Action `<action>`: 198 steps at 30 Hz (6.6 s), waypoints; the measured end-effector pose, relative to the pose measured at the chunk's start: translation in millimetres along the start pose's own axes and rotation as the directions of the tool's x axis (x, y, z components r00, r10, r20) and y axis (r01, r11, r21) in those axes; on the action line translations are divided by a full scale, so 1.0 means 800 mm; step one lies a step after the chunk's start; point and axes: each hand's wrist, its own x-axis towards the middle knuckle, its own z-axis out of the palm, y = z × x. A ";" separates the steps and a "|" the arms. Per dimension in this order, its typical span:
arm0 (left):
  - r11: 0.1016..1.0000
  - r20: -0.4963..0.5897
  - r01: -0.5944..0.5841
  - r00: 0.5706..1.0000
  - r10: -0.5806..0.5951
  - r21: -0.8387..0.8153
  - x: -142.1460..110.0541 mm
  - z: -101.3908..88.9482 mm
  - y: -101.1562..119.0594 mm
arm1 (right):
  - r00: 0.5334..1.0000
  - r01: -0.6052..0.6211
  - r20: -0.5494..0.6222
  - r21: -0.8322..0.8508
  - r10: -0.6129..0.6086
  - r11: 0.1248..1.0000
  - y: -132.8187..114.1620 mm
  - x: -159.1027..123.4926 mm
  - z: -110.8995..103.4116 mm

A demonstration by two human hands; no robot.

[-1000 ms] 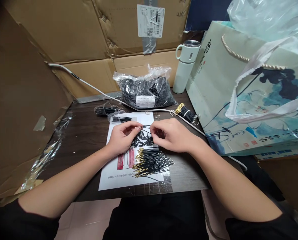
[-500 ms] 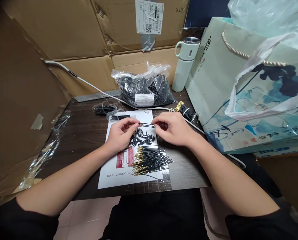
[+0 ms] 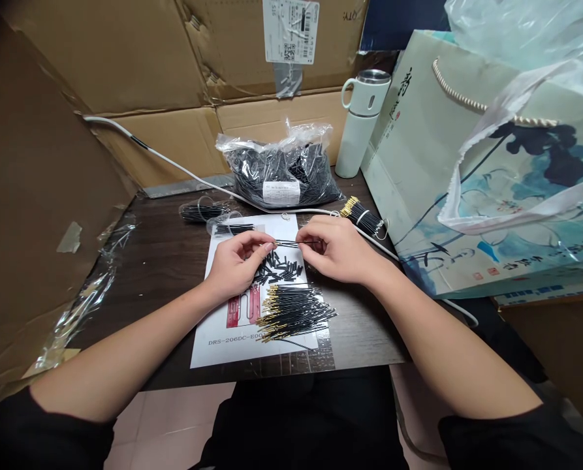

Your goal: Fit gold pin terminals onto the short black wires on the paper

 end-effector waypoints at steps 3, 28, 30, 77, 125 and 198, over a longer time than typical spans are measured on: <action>0.999 -0.005 -0.016 1.000 0.016 0.030 -0.001 0.001 0.001 | 0.995 0.071 -0.063 -0.018 -0.072 0.997 0.003 -0.001 0.002; 0.951 0.047 -0.222 0.975 0.217 0.216 -0.006 0.000 -0.004 | 0.984 0.133 -0.119 -0.007 -0.133 0.991 0.007 -0.004 0.018; 0.950 0.049 -0.224 0.975 0.218 0.219 -0.006 0.001 -0.004 | 0.983 0.138 -0.120 -0.007 -0.138 0.990 0.007 -0.005 0.018; 0.870 0.006 -0.321 0.939 0.344 0.375 -0.007 -0.005 0.018 | 0.986 0.049 -0.156 -0.037 -0.054 0.998 0.023 -0.003 0.028; 0.850 0.118 -0.354 0.935 0.335 0.390 -0.004 -0.005 -0.002 | 0.980 -0.137 0.115 -0.202 0.162 0.970 0.059 -0.001 0.031; 0.950 -0.039 0.144 0.986 -0.161 -0.277 0.010 0.003 0.002 | 0.966 -0.199 -0.141 0.133 0.218 0.971 0.009 0.000 0.008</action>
